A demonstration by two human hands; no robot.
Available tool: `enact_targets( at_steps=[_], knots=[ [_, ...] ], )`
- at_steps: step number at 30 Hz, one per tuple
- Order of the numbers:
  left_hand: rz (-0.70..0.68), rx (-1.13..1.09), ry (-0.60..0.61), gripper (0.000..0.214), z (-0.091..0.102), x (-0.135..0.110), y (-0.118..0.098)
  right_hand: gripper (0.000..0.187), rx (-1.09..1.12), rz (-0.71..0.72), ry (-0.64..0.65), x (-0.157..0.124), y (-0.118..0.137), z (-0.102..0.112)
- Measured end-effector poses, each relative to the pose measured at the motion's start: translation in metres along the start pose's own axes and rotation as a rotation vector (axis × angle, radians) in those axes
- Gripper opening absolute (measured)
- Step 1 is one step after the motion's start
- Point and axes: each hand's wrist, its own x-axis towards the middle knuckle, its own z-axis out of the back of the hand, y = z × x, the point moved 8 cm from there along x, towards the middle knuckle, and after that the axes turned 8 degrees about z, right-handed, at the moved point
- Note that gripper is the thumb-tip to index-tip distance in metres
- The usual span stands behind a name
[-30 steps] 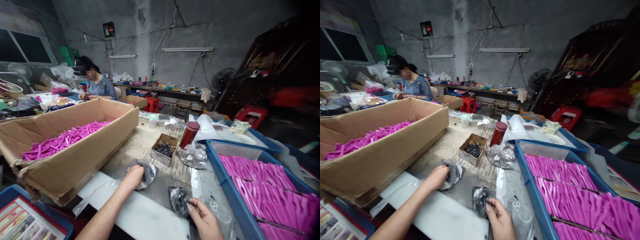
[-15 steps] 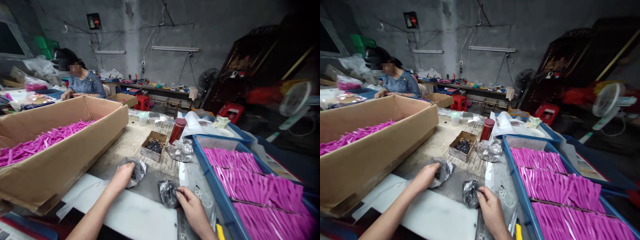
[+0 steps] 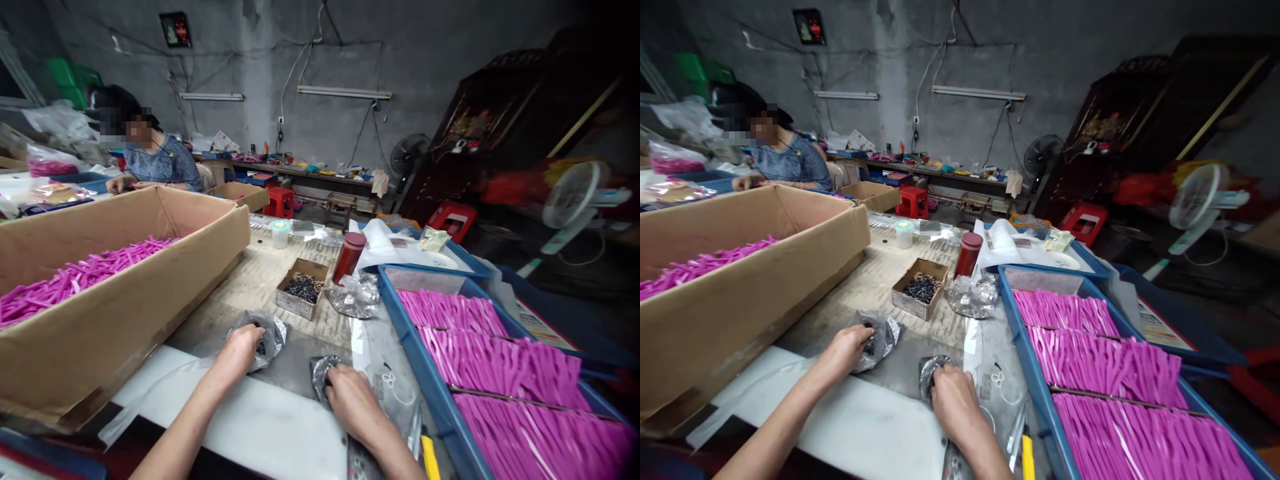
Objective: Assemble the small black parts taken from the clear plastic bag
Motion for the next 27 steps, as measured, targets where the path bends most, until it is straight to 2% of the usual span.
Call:
enact_targets(
  at_steps=[8, 14, 18, 23, 27],
  knots=[
    [-0.007, -0.091, -0.022, 0.02, 0.006, -0.004, -0.017, 0.022, -0.087, 0.026, 0.047, 0.001, 0.004, -0.006],
    [-0.017, -0.383, -0.078, 0.016, 0.015, -0.012, -0.032, 0.021, -0.062, 0.027, -0.005, -0.005, 0.002, -0.004],
    [0.034, -0.581, -0.021, 0.014, 0.001, -0.017, -0.041, 0.021, -0.003, 0.031, -0.053, -0.008, 0.0, -0.002],
    [0.138, -0.816, 0.122, 0.012, -0.03, -0.021, -0.048, 0.021, 0.076, 0.025, -0.111, -0.011, -0.003, -0.001],
    [0.187, -0.958, 0.219, 0.011, -0.048, -0.024, -0.055, 0.029, 0.174, 0.023, -0.15, -0.014, -0.007, 0.001]
  ],
)
